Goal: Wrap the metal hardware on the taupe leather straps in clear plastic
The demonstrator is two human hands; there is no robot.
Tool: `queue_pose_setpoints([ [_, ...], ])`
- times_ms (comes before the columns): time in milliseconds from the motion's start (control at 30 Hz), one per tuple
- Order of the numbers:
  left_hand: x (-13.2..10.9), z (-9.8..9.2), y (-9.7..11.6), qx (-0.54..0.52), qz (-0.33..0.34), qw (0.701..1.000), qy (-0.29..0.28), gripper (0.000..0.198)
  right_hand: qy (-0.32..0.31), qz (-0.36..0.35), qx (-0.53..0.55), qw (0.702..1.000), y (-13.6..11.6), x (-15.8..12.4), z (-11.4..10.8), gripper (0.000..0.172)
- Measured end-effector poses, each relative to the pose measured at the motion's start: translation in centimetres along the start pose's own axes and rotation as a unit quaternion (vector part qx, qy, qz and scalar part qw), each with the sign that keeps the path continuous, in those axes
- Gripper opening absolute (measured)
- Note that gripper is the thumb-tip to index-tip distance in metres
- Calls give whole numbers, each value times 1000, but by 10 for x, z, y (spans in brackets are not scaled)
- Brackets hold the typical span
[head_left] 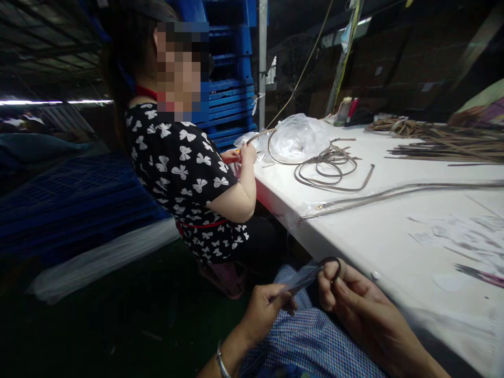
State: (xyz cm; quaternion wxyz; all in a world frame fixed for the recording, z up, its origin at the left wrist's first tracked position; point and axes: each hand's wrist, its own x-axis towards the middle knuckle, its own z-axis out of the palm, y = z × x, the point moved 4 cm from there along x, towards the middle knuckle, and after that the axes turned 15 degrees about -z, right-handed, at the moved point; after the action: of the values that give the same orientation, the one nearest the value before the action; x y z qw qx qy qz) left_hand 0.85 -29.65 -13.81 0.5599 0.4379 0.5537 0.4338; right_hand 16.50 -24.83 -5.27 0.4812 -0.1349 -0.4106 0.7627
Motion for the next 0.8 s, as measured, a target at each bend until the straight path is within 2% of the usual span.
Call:
queue_pose_setpoints([
  [67,-3,9,1,-13,-25,999,-30,48,8,-87,-123,989,-3,7,-8,14],
  [100,-4,12,2,-24,-40,998,-39,47,3,-132,-195,972,-4,10,-12,16],
  [167,-7,18,6,-39,-61,996,-43,46,-36,-216,-340,915,-3,15,-19,21],
  [267,-12,20,14,-62,-63,996,-22,45,-135,-313,-490,802,7,19,-29,33],
  [333,-15,20,18,-96,-77,992,-16,43,-200,-338,-536,747,19,20,-38,38],
  [367,-17,19,19,-118,-90,989,-17,41,-227,-331,-550,732,26,20,-42,39],
  [433,-19,17,19,-165,-118,979,-21,38,-263,-285,-568,726,40,19,-51,39],
  [533,-20,14,13,-218,-158,963,-22,37,-306,-210,-555,745,54,14,-56,40],
  [633,-20,14,2,-261,-203,943,-35,38,-349,-175,-529,753,60,6,-55,33],
  [733,-18,10,-8,-272,-242,930,-53,36,-358,-149,-567,727,65,-1,-55,21],
  [800,-14,1,-10,-210,-251,944,-52,35,-338,-112,-613,705,68,-3,-58,24],
])
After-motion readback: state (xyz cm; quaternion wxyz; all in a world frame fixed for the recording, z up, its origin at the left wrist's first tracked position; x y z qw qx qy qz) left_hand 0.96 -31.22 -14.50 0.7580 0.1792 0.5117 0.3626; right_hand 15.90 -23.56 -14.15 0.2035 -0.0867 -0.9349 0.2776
